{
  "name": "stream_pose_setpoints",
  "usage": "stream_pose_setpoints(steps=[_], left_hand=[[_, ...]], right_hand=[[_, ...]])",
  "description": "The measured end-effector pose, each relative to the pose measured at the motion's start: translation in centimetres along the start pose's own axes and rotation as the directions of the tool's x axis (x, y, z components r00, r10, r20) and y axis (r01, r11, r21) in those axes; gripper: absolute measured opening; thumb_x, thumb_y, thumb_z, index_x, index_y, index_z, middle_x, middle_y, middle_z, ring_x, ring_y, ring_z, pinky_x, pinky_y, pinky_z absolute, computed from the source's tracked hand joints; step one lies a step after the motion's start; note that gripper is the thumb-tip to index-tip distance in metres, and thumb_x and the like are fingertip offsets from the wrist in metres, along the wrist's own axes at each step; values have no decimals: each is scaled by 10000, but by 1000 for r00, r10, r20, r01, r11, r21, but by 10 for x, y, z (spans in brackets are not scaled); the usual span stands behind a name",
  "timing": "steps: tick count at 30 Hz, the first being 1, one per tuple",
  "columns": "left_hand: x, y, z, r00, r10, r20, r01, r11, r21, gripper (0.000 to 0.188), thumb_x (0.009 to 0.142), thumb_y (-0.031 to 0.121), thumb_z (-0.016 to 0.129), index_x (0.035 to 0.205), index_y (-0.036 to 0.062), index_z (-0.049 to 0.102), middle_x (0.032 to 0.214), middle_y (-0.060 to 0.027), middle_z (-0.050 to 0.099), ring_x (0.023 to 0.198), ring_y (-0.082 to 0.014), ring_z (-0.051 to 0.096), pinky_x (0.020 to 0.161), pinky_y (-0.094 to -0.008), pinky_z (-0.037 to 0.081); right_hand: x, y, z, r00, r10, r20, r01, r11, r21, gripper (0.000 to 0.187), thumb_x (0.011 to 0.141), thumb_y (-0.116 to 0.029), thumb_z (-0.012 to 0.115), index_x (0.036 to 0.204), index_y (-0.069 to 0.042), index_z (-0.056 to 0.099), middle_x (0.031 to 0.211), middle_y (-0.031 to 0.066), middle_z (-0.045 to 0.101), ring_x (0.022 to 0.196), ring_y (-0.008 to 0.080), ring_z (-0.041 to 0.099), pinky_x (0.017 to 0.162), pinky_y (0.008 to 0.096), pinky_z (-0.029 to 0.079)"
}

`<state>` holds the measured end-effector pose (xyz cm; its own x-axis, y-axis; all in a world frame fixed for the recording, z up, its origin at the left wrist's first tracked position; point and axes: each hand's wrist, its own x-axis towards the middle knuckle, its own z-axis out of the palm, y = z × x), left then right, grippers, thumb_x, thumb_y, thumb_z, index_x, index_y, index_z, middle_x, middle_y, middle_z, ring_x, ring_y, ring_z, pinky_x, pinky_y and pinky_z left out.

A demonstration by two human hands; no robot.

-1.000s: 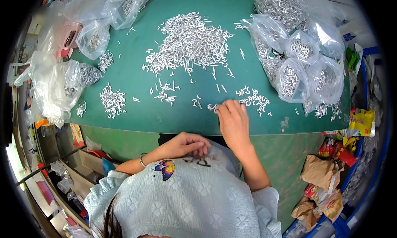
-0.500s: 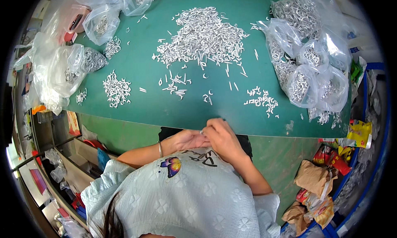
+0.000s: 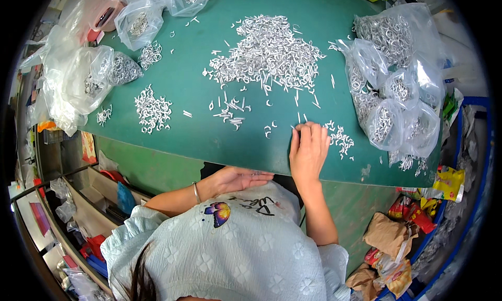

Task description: The person sorts through a pile of small metal components on a green table by hand, separating them into different groups and placing them into plastic bags.

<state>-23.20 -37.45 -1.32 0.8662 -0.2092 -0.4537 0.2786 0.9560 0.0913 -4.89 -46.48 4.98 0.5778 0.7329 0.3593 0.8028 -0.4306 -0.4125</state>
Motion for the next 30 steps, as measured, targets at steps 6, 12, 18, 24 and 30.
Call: stream_pose_setpoints(steps=[6,12,18,24,30], left_hand=[[-7,3,14,999,-37,-33,32,991,-128,412,972,116,504,1345,-43,431,1354,-226,482,1270,-314,489,1103,-418,386],[-3,-13,-21,992,-14,126,57,936,-348,337,991,137,480,1286,-27,472,1307,-210,516,1204,-290,539,1045,-426,444],[1,-8,-17,994,-23,-109,26,999,21,296,994,146,503,1230,-30,543,1168,-169,620,1020,-220,642,894,-321,527],[-18,11,16,976,-116,-182,94,988,-123,335,1021,175,454,1287,-26,490,1240,-193,584,1105,-270,615,982,-396,510],[-11,-1,-10,992,-15,-125,4,997,-83,339,1014,198,478,1267,-24,506,1181,-190,614,1087,-263,625,961,-387,523]], right_hand=[[-7,-23,9,950,-189,247,140,969,204,381,808,-52,667,1169,34,580,1292,172,520,1243,365,476,999,461,395],[-67,-15,-5,823,-463,328,264,825,500,358,804,-29,654,1155,33,619,1283,164,561,1266,369,493,1029,486,414],[14,-27,3,927,-271,261,179,928,328,420,824,-105,674,1210,36,586,1320,170,553,1298,361,466,1077,499,346],[-21,-27,4,836,-344,427,232,928,292,513,818,-143,690,1284,7,538,1414,178,470,1351,352,404,1093,494,325],[-17,-33,-8,749,-483,454,224,829,512,609,784,-140,698,1350,-34,499,1474,156,410,1396,348,340,1117,503,285]])
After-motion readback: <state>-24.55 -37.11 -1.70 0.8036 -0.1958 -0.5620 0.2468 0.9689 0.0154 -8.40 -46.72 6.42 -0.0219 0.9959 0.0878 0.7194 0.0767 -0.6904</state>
